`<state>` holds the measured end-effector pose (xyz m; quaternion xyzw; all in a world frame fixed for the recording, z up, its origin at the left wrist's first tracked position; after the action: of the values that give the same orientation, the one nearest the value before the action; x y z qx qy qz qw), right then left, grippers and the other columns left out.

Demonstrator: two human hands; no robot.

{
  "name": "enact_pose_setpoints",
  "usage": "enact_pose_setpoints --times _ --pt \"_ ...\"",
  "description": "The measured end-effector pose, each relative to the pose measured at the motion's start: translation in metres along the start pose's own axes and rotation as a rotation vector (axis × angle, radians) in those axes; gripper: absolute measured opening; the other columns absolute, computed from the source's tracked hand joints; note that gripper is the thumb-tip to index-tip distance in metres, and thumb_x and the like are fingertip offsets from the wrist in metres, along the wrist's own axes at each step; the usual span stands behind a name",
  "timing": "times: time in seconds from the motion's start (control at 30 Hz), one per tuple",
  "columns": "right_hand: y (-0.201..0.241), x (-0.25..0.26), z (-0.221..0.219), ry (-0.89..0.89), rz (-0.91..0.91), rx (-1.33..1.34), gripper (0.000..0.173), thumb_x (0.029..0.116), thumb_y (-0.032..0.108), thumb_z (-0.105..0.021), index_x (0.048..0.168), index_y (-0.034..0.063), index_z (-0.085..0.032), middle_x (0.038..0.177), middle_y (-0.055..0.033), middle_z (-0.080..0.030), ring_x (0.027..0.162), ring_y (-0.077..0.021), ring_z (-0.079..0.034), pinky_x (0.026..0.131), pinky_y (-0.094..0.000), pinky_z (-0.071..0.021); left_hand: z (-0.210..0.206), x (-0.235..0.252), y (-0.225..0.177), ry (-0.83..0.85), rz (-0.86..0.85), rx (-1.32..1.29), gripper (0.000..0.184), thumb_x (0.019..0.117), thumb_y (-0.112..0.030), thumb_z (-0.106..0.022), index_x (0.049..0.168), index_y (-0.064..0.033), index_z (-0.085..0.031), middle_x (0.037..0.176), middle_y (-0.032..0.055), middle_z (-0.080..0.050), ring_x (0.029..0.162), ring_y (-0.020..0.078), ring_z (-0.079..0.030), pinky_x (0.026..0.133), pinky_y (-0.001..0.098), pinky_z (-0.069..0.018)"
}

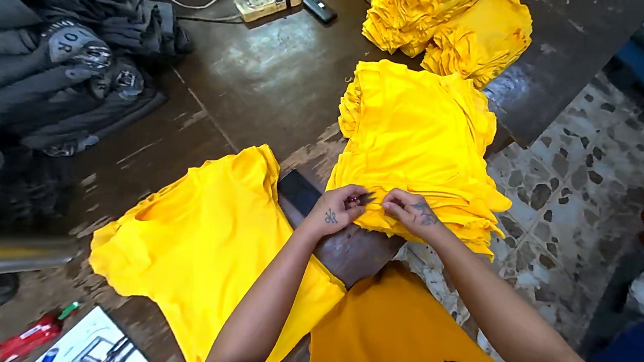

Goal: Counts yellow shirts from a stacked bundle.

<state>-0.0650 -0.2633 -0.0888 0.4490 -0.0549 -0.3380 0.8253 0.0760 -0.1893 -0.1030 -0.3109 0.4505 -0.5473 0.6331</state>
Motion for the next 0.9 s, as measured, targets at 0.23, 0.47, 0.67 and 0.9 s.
enact_pose_setpoints --times 0.23,0.47,0.67,0.9 --pt "-0.001 0.004 -0.004 0.078 -0.037 -0.017 0.026 0.1084 0.015 -0.048 0.11 -0.004 -0.065 0.097 -0.0153 -0.072 0.091 -0.0196 -0.071 0.089 -0.0363 -0.055 -0.016 0.0 -0.036 0.227 -0.044 0.517 0.032 0.1052 -0.02 -0.053 0.132 -0.0085 -0.066 0.119 0.0173 -0.069 0.111 0.0349 -0.067 0.094 0.0573 -0.0506" --pt "0.008 -0.002 0.002 0.013 0.046 -0.066 0.026 0.106 0.015 -0.052 0.105 -0.0048 -0.069 0.106 -0.0192 -0.066 0.095 -0.0245 -0.067 0.09 -0.0375 -0.0548 -0.02 0.009 -0.041 0.297 -0.062 0.579 0.031 0.1068 -0.018 -0.048 0.128 -0.0126 -0.07 0.118 0.0153 -0.072 0.113 0.0359 -0.067 0.093 0.0594 -0.0498" --pt "-0.03 -0.077 0.085 -0.144 -0.015 -0.264 0.04 0.1021 0.031 -0.057 0.092 -0.0055 -0.07 0.093 -0.0216 -0.067 0.09 -0.0339 -0.066 0.083 -0.0502 -0.0529 -0.007 0.003 -0.003 0.112 0.03 0.319 0.041 0.1029 -0.029 -0.06 0.14 -0.012 -0.061 0.128 0.0156 -0.069 0.12 0.0351 -0.065 0.101 0.0611 -0.0483" --pt "-0.12 -0.097 0.141 -0.261 -0.224 -0.349 0.021 0.1006 0.01 -0.06 0.109 -0.0076 -0.069 0.122 -0.0305 -0.063 0.118 -0.0478 -0.059 0.102 -0.0635 -0.0445 0.024 0.029 -0.011 -0.134 -0.103 0.162 0.029 0.1083 -0.019 -0.048 0.107 0.0043 -0.065 0.086 0.0177 -0.066 0.082 0.0293 -0.066 0.079 0.0509 -0.0534"
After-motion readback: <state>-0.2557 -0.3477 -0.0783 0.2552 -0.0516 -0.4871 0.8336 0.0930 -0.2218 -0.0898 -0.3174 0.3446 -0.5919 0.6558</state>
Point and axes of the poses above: each hand's wrist, its own x-axis towards the middle knuckle, its own z-axis out of the back of the hand, y = z × x, the point moved 9 cm from there along x, towards the middle knuckle
